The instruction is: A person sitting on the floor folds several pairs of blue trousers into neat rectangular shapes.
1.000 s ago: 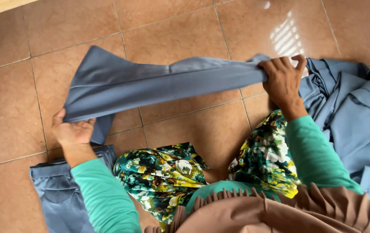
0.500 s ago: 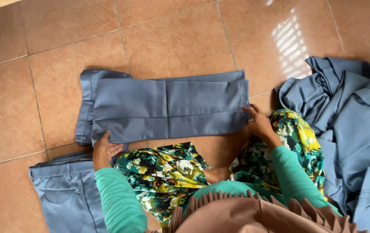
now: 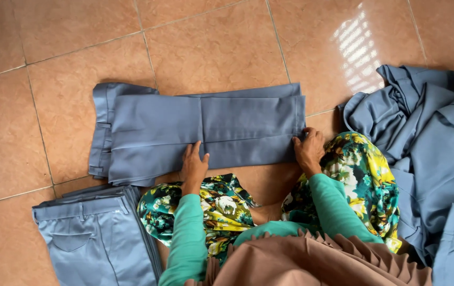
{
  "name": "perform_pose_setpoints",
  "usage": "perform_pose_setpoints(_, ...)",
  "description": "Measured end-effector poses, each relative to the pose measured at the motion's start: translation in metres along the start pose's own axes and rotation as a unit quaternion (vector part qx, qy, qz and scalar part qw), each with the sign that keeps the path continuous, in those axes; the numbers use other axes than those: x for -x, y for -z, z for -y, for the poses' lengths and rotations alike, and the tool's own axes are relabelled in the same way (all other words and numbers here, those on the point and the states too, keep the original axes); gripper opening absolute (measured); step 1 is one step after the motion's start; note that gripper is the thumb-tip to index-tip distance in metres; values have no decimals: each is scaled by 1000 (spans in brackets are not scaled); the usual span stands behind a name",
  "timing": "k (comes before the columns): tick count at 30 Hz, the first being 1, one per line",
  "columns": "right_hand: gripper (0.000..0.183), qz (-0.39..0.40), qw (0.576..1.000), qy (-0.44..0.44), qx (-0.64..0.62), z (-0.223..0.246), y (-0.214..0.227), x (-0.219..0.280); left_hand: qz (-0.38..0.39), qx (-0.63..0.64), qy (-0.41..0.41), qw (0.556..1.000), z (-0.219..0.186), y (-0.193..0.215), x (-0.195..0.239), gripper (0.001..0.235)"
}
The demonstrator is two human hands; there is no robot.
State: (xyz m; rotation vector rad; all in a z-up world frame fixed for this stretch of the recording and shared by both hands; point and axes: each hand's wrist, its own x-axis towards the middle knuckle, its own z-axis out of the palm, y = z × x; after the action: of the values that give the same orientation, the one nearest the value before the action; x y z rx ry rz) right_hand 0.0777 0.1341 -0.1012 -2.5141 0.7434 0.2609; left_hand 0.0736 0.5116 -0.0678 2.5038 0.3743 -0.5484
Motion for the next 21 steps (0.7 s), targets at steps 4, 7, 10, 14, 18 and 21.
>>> perform_pose_setpoints(4, 50, -13, 999, -27, -37, -4, -6, 12, -48, -34, -18, 998, -1, -15, 10, 55)
perform_pose_setpoints(7, 58, -29, 996, -35, -79, -2, -10, 26, -79, -46, -33, 995, 9, -23, 9, 52)
perform_pose_setpoints(10, 66, -54, 984, -62, -156, -1, -19, 42, -90, -47, -34, 994, 15, -29, 5, 49)
perform_pose_setpoints(14, 75, -84, 935, -163, -302, -17, -34, 43, -94, -28, -27, 995, 12, -25, 8, 46)
perform_pose_setpoints(18, 79, -96, 851, -194, -478, -13, -37, 33, -119, -30, -45, 991, 31, -43, -2, 44)
perform_pose_setpoints(21, 63, 0, 717, -241, -654, 5, -21, 35, -137, -15, -50, 989, 37, -51, -4, 43)
